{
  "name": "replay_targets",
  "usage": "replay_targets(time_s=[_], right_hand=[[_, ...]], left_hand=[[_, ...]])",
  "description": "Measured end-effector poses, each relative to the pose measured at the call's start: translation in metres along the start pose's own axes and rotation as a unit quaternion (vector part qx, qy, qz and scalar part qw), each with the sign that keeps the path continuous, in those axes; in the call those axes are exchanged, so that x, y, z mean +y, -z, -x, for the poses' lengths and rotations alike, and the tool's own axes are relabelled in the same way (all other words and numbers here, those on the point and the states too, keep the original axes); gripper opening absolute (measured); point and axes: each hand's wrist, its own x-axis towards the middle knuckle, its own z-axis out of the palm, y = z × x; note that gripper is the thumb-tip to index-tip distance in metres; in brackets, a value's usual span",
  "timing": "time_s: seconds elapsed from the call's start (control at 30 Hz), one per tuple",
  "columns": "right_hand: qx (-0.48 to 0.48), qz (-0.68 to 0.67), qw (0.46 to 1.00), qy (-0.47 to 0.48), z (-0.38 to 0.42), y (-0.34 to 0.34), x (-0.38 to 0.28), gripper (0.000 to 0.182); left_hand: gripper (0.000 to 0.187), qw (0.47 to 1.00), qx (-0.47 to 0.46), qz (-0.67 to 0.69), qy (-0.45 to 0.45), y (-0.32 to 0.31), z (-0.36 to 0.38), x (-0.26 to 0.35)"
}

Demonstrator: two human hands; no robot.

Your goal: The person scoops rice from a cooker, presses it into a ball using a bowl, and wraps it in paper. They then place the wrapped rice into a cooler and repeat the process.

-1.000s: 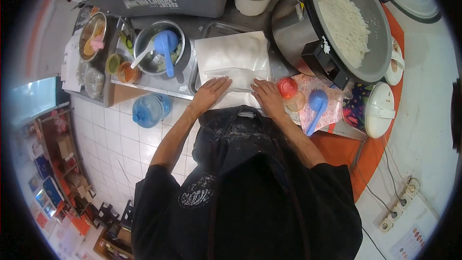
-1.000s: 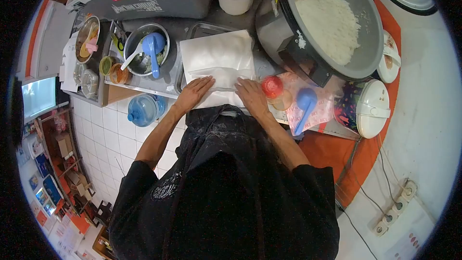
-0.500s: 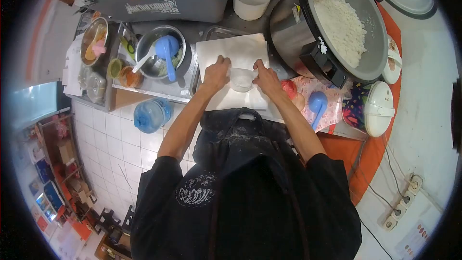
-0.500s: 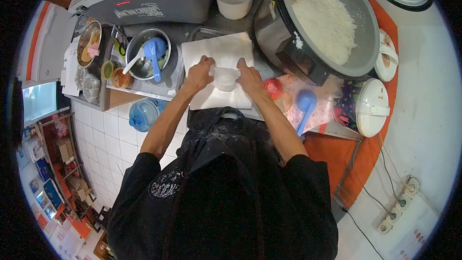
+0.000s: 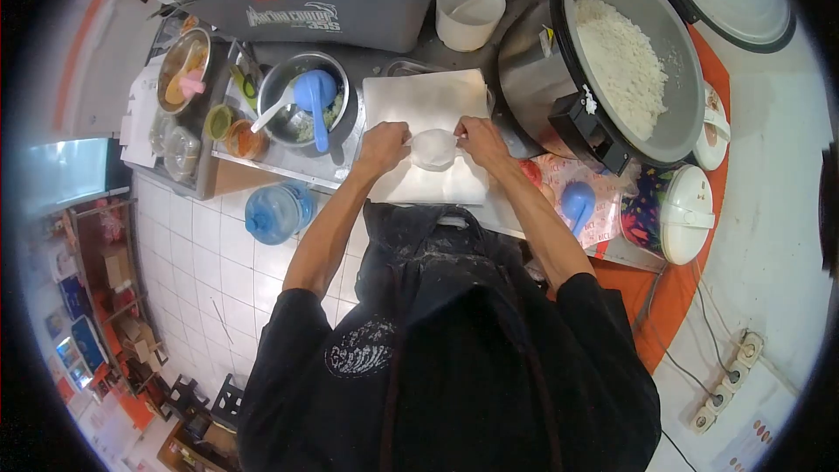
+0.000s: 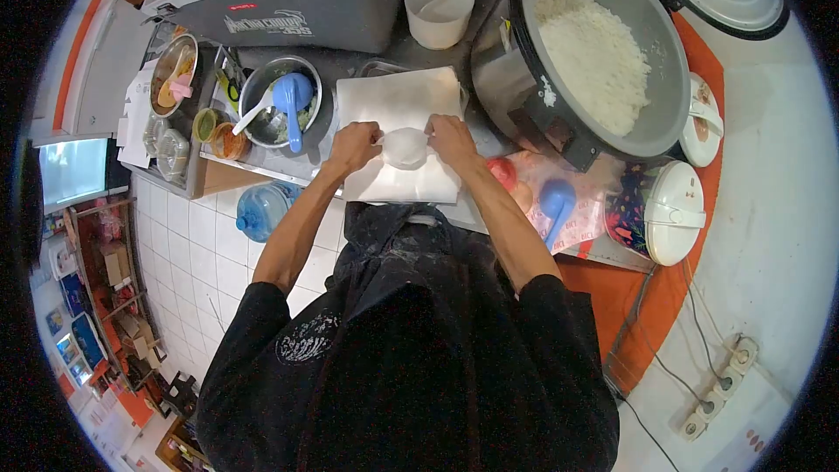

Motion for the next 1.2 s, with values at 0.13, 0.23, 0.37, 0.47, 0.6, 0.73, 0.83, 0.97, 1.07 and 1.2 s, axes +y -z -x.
replay_targets(time_s=[0.13, 0.23, 0.37, 0.47, 0.6, 0.73, 0.83, 0.97, 1.07, 1.2], right_hand=[[0.072, 0.003, 0.992, 0.103, -0.011, -0.024, 0.004, 0.018], [0.107, 0.064, 0.985, 0.116, -0.004, -0.042, 0.006, 0.015], [0.056, 0.049, 0.988, 0.135, 0.021, -0.046, 0.013, 0.023], [0.184, 0.134, 0.940, 0.256, 0.039, -0.045, 0.009, 0.038], [0.134, 0.105, 0.981, 0.094, 0.046, -0.058, -0.007, 0.049], [0.031, -0.216, 0.973, -0.078, 0.023, -0.064, -0.010, 0.051], [0.124, -0.222, 0.962, -0.103, 0.017, -0.082, -0.029, 0.059], [0.110, -0.289, 0.939, -0.149, 0.025, -0.061, -0.057, 0.059], [0.097, -0.423, 0.897, -0.089, 0.018, -0.070, -0.048, 0.051], [0.074, -0.547, 0.832, -0.053, 0.025, -0.049, -0.061, 0.057]], left_hand=[[0.013, 0.990, 0.135, -0.031, -0.016, -0.017, 0.010, -0.017], [0.011, 0.981, 0.106, -0.154, -0.046, -0.029, 0.022, -0.015], [0.012, 0.967, 0.145, -0.150, -0.145, -0.039, 0.039, -0.028], [0.015, 0.947, 0.212, -0.056, -0.233, -0.031, 0.043, -0.028], [0.019, 0.988, 0.118, 0.062, -0.074, -0.027, 0.031, -0.025], [0.020, 0.986, 0.121, 0.118, -0.009, -0.034, 0.021, -0.028], [0.020, 0.970, 0.126, 0.208, 0.010, -0.039, 0.024, -0.031], [0.022, 0.960, 0.135, 0.241, 0.056, -0.036, 0.040, -0.020], [0.025, 0.935, 0.201, 0.285, 0.069, -0.041, 0.051, -0.013], [0.027, 0.848, 0.201, 0.474, 0.122, -0.033, 0.068, 0.012]])
